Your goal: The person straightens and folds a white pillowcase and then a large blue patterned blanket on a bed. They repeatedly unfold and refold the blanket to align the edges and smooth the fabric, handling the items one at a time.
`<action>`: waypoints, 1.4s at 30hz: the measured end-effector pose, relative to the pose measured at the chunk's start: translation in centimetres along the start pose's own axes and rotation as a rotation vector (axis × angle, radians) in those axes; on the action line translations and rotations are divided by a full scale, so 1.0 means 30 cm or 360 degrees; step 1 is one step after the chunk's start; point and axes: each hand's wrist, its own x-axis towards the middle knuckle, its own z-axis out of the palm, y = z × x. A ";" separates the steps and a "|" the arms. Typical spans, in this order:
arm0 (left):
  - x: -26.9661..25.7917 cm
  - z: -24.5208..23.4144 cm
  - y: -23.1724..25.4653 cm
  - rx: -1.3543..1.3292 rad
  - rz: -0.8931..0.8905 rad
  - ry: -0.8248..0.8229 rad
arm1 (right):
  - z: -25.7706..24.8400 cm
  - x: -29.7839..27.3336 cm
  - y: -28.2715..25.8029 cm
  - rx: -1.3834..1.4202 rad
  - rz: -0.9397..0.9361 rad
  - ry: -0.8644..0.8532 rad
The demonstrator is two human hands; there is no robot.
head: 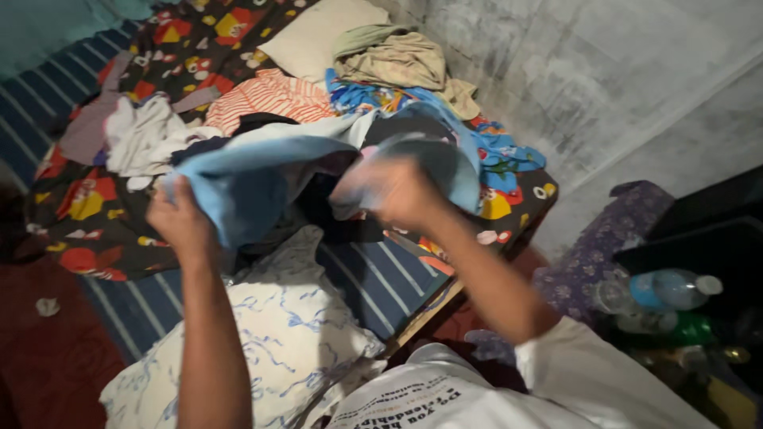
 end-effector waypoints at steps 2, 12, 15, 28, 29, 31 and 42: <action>-0.075 -0.026 0.009 0.0247 -0.0204 -0.0090 | 0.196 0.001 -0.115 0.0318 0.0133 -0.0289; -0.661 0.074 -0.203 0.0500 -0.0783 -0.1046 | 0.235 -0.708 0.337 -0.0329 0.1890 0.0104; -0.752 0.164 -0.186 0.0510 -0.0706 -0.1113 | 0.203 -0.868 0.426 0.0101 0.1946 -0.0075; -0.674 0.320 0.232 -0.0058 -0.0471 -0.0760 | 0.319 -0.424 -0.027 0.0097 0.1037 0.0238; -0.688 0.330 0.253 -0.0109 -0.0403 -0.0750 | 0.359 -0.395 -0.055 -0.0003 0.0901 0.0295; -0.722 0.333 0.281 0.0037 -0.0374 -0.0705 | 0.420 -0.370 -0.098 -0.0197 0.0624 0.0404; -0.813 0.266 0.310 0.0223 -0.0391 -0.1009 | 0.490 -0.470 -0.024 -0.0152 0.1447 0.0185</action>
